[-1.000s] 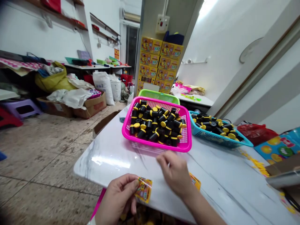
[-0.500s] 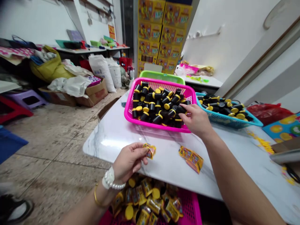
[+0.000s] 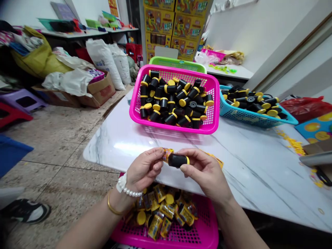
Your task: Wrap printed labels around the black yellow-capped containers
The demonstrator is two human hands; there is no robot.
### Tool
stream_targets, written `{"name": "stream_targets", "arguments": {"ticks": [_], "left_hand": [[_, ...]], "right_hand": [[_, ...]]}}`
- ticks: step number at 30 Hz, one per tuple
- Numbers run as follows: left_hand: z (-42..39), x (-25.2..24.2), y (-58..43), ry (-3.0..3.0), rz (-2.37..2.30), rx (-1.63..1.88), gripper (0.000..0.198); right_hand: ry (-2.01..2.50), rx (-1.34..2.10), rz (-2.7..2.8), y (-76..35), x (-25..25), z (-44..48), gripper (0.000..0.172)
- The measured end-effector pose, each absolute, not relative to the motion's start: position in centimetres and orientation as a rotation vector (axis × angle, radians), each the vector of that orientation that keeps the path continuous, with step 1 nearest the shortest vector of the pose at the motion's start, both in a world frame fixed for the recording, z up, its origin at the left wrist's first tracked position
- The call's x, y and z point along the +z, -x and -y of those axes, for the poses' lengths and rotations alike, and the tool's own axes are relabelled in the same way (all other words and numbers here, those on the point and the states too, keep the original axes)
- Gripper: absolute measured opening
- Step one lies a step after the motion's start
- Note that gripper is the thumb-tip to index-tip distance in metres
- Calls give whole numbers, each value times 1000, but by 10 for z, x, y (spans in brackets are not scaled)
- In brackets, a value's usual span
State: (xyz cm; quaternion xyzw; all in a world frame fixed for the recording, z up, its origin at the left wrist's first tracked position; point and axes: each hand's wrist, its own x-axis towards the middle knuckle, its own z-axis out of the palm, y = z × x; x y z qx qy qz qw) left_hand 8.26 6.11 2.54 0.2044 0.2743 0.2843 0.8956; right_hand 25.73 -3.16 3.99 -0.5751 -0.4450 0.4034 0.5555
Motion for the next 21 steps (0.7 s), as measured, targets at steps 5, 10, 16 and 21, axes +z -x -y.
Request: {"name": "stream_targets", "arguments": {"ticks": [5, 10, 16, 21], "left_hand": [[-60, 20, -84, -442, -574, 583, 32], [-59, 19, -83, -541, -609, 609, 41], [-56, 19, -85, -526, -588, 662, 40], [-58, 15, -87, -412, -550, 610, 36]], "right_hand": [[1451, 795, 1046, -249, 46, 30, 22], [1454, 849, 1044, -245, 52, 32, 20], [1439, 925, 972, -236, 49, 33, 27], [1514, 762, 1116, -233, 42, 40, 22]]}}
